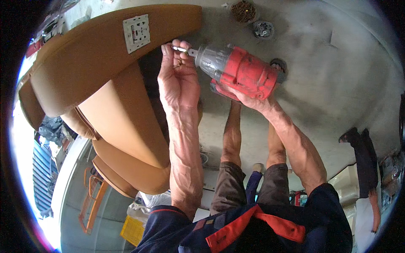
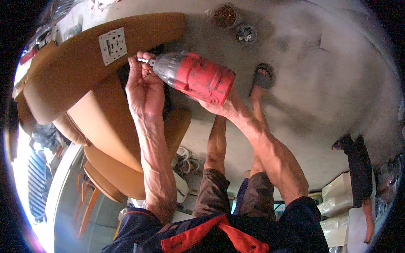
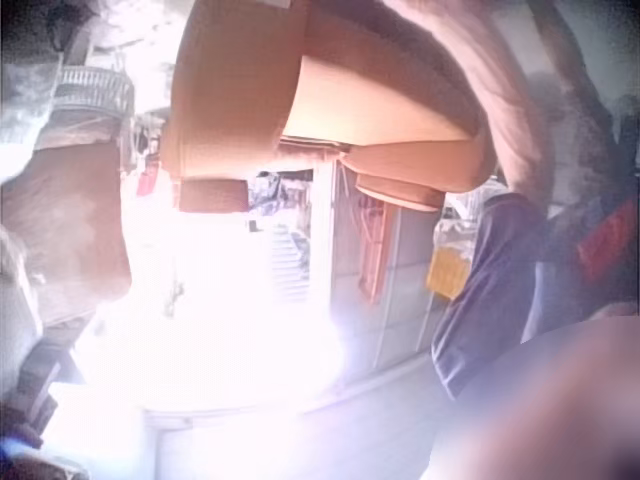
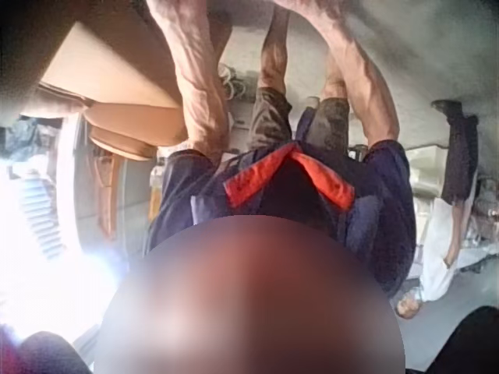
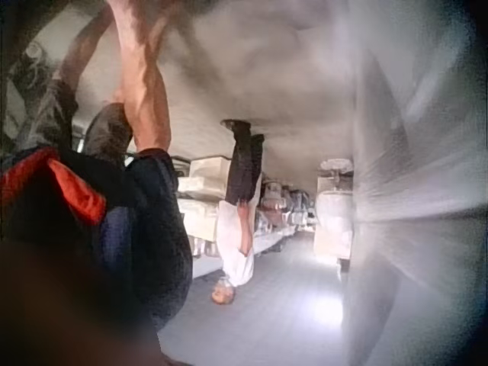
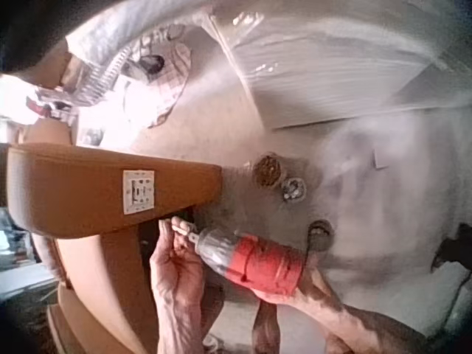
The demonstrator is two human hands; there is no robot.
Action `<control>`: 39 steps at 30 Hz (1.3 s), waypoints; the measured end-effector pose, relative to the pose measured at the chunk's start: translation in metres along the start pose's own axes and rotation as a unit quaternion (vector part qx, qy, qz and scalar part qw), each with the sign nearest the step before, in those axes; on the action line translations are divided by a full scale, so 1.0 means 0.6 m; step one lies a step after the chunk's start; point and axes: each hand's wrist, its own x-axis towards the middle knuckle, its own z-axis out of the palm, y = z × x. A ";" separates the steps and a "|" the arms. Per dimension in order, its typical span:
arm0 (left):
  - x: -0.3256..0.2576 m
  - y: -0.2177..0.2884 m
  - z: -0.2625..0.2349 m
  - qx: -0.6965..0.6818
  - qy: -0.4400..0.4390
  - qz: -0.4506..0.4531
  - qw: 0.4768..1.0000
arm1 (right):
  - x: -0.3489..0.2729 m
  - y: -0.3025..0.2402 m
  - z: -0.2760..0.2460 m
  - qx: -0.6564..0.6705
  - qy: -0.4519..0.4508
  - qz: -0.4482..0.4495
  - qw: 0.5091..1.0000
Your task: The person installs a white electrical outlet plate onto the side of a tan recliner using a red cordless drill and screws. After securing the plate, the person cuts a small slit in the upholstery with a utility knife and threads a black power cord through the opening.
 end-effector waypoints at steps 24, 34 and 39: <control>0.140 0.104 -0.006 -0.038 -0.004 -0.008 0.999 | 0.199 0.047 0.088 0.235 0.035 -0.036 0.971; 0.118 0.051 -0.033 -0.107 0.134 0.008 0.985 | 0.182 0.056 0.071 0.327 -0.001 0.063 0.943; 0.126 0.061 -0.019 -0.166 0.103 0.028 0.980 | 0.185 0.072 0.067 0.176 0.023 -0.043 0.983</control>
